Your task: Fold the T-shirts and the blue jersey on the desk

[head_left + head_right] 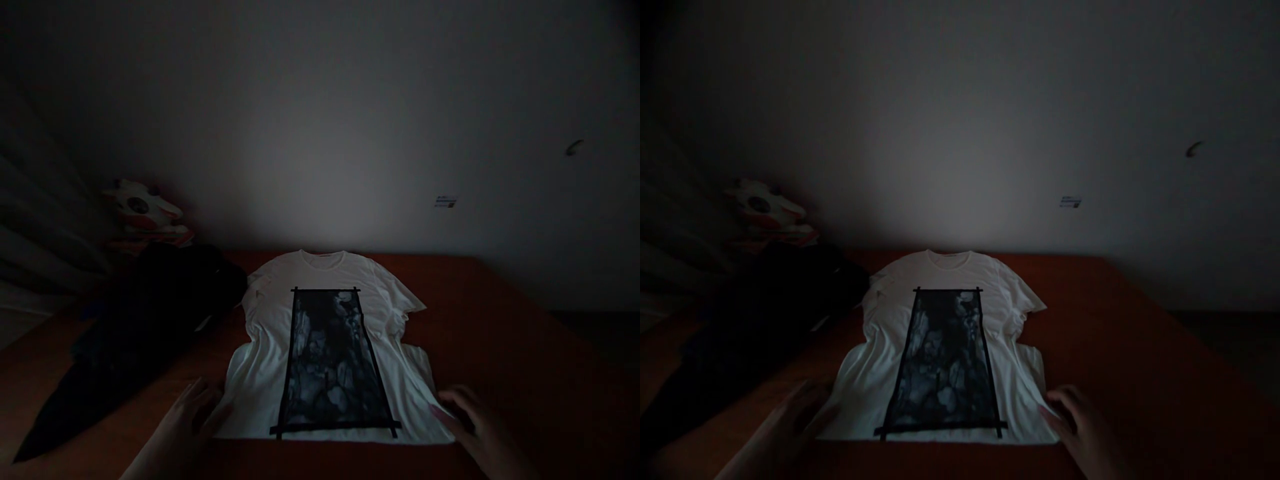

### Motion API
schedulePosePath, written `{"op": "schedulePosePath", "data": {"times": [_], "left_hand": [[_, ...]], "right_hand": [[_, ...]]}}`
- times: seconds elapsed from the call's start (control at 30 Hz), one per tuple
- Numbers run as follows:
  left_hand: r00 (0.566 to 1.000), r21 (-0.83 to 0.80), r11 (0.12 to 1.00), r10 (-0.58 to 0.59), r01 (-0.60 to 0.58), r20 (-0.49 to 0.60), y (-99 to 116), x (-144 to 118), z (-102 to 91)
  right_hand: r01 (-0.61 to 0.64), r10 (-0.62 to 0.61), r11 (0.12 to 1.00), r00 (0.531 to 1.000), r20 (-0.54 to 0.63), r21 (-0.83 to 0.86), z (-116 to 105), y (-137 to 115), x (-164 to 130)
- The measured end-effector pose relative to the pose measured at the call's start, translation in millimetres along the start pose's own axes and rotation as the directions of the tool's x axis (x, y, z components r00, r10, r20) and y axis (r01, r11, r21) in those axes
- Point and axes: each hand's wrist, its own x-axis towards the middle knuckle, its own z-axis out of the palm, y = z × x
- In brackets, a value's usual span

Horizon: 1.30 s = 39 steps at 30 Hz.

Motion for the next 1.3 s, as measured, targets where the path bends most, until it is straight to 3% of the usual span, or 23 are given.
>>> {"op": "schedulePosePath", "data": {"times": [0.1, 0.2, 0.27, 0.3, 0.37, 0.43, 0.5, 0.57, 0.73, 0.9, 0.97, 1.07, 1.17, 1.3], "left_hand": [[0.983, -0.193, 0.978, -0.104, 0.074, -0.149, -5.9, -0.4, -3.1], [0.900, -0.343, 0.932, -0.248, 0.121, -0.358, -15.9, -2.8, -4.5], [0.880, -0.417, 0.896, -0.318, 0.156, -0.353, -15.7, -4.3, -5.3], [0.898, -0.435, 0.882, -0.327, 0.179, -0.295, -13.2, -5.5, -5.6], [0.951, -0.391, 0.904, -0.255, 0.171, -0.175, -6.1, -8.8, -5.0], [0.993, -0.243, 0.968, -0.077, 0.054, -0.085, -1.7, -13.0, -2.1], [0.992, -0.055, 0.992, 0.111, -0.114, -0.058, -3.8, -16.8, 2.6], [0.975, 0.084, 0.973, 0.219, -0.215, -0.048, -10.8, -18.7, 6.8], [0.969, 0.168, 0.955, 0.248, -0.243, -0.010, -18.8, -14.7, 6.8], [0.962, 0.076, 0.959, 0.272, -0.272, 0.013, -8.0, -9.1, -2.0], [0.971, 0.017, 0.971, 0.240, -0.240, -0.010, -6.0, -8.4, -5.7], [0.993, -0.122, 0.989, 0.073, -0.085, -0.097, -3.6, -8.4, -10.9], [0.988, -0.206, 0.978, -0.061, 0.030, -0.143, 1.4, -4.1, -18.1], [0.973, -0.246, 0.964, -0.149, 0.103, -0.176, 11.2, 26.4, -29.7]], "right_hand": [[-0.121, 0.123, 0.989, 0.992, -0.010, 0.089, -6.4, -10.0, -3.9], [-0.293, 0.301, 0.937, 0.953, -0.014, 0.190, -14.0, -12.6, -6.6], [-0.321, 0.349, 0.914, 0.933, -0.081, 0.247, -15.4, -11.2, -7.7], [-0.313, 0.349, 0.913, 0.931, -0.104, 0.261, -14.9, -9.9, -8.5], [-0.273, 0.307, 0.928, 0.946, -0.107, 0.255, -12.8, -6.6, -11.9], [-0.232, 0.246, 0.946, 0.969, -0.036, 0.226, -10.9, -1.4, -18.4], [-0.190, 0.180, 0.963, 0.981, 0.067, 0.193, -10.0, 6.8, -26.6], [-0.155, 0.136, 0.977, 0.982, 0.134, 0.144, -9.0, 17.2, -33.3], [-0.140, 0.133, 0.988, 0.986, 0.097, 0.063, -0.6, 29.3, -31.1], [0.055, -0.049, 0.995, 0.997, -0.061, 0.086, -0.8, 6.5, -21.8], [0.087, -0.086, 0.993, 0.996, -0.011, 0.083, -6.7, -2.1, -21.1], [0.087, -0.089, 0.991, 0.996, 0.011, 0.105, -16.5, -8.3, -22.1], [-0.014, 0.027, 0.990, 0.996, -0.086, 0.143, -23.8, -12.6, -22.0], [-0.201, 0.203, 0.971, 0.979, 0.002, 0.130, -28.9, -29.4, -4.4]]}}
